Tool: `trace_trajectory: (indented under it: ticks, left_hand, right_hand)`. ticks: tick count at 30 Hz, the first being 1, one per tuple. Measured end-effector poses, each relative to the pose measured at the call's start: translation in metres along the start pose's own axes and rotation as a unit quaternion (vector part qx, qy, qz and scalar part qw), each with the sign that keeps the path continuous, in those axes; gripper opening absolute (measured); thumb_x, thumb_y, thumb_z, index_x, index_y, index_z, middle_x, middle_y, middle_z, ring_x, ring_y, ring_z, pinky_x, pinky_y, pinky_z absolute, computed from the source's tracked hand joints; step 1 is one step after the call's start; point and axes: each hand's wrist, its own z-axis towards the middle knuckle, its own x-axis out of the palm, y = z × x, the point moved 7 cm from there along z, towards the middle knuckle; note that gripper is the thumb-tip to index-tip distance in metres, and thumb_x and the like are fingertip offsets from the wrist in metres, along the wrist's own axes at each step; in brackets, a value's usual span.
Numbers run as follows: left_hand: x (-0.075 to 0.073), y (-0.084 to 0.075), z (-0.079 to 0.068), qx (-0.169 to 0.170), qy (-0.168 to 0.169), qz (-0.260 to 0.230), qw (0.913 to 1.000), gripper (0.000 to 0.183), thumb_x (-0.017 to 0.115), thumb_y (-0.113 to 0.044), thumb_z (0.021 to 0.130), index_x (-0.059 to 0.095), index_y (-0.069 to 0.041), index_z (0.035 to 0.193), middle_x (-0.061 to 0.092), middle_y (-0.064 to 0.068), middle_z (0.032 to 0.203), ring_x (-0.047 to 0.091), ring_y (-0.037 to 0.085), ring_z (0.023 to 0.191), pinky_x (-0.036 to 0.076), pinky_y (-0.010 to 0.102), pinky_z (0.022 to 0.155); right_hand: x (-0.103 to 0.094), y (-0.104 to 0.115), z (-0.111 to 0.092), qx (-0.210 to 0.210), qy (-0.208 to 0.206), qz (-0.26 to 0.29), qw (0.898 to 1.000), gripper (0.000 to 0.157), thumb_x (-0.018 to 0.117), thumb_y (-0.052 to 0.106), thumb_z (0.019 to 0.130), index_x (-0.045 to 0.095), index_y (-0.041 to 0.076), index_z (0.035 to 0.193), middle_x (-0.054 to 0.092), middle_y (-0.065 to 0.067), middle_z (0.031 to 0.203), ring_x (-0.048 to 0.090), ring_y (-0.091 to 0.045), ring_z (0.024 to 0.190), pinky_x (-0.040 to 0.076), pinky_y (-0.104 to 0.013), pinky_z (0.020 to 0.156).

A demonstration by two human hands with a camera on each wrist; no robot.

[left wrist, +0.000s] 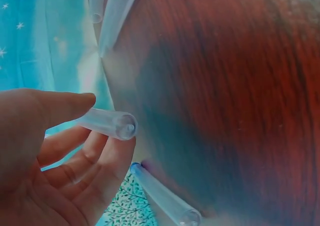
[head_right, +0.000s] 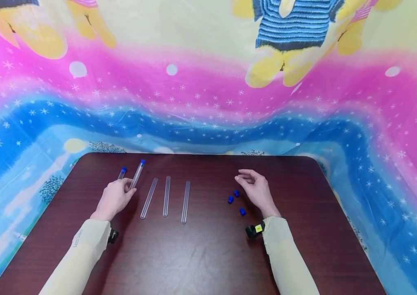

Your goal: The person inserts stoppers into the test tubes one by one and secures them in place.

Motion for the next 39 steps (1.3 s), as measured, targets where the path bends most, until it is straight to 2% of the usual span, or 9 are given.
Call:
trace_trajectory:
  ticks: [10, 18, 24, 32, 39]
  left_hand:
    - [0.007, 0.009, 0.0, -0.032, 0.02, 0.014, 0.9992, 0.035, 0.072, -0.015, 0.094, 0.066, 0.002, 0.124, 0.065, 0.007, 0.077, 0.063, 0.028, 0.071, 0.051, 0.051, 0.068]
    - [0.01, 0.012, -0.002, -0.043, 0.024, 0.019, 0.9986, 0.033, 0.072, -0.015, 0.094, 0.066, 0.003, 0.122, 0.07, 0.02, 0.095, 0.065, 0.036, 0.08, 0.052, 0.055, 0.074]
    - [0.012, 0.016, -0.003, -0.053, 0.03, 0.017, 0.998, 0.034, 0.072, -0.015, 0.095, 0.066, 0.003, 0.123, 0.07, 0.023, 0.101, 0.065, 0.036, 0.081, 0.053, 0.056, 0.077]
    - [0.012, 0.018, -0.003, -0.062, 0.039, 0.024, 0.9971, 0.036, 0.071, -0.016, 0.095, 0.065, 0.004, 0.125, 0.069, 0.025, 0.102, 0.066, 0.038, 0.082, 0.053, 0.057, 0.077]
    - [0.011, 0.018, -0.003, -0.069, 0.044, 0.03, 0.9962, 0.036, 0.071, -0.016, 0.095, 0.065, 0.004, 0.125, 0.069, 0.025, 0.102, 0.065, 0.039, 0.081, 0.053, 0.058, 0.077]
  right_hand:
    - [0.0, -0.004, 0.0, 0.011, 0.013, -0.015, 1.0, 0.045, 0.069, 0.042, 0.098, 0.066, 0.013, 0.132, 0.069, -0.011, 0.12, 0.064, -0.03, 0.11, 0.047, -0.051, 0.098]
    - [0.003, -0.01, -0.002, 0.01, 0.033, -0.039, 0.999, 0.048, 0.068, 0.041, 0.099, 0.065, 0.008, 0.134, 0.069, -0.01, 0.12, 0.066, -0.03, 0.108, 0.047, -0.052, 0.098]
    - [0.011, -0.016, -0.002, 0.01, 0.062, -0.081, 0.995, 0.049, 0.068, 0.04, 0.099, 0.064, 0.006, 0.134, 0.069, -0.01, 0.119, 0.066, -0.029, 0.108, 0.049, -0.051, 0.096]
    - [0.014, -0.019, -0.002, 0.024, 0.074, -0.106, 0.991, 0.045, 0.073, 0.032, 0.097, 0.065, 0.006, 0.132, 0.07, -0.01, 0.117, 0.067, -0.028, 0.106, 0.051, -0.049, 0.094]
    - [0.017, -0.019, -0.003, 0.01, 0.073, -0.139, 0.988, 0.04, 0.074, 0.024, 0.096, 0.066, 0.005, 0.131, 0.07, -0.009, 0.113, 0.067, -0.026, 0.099, 0.052, -0.048, 0.09]
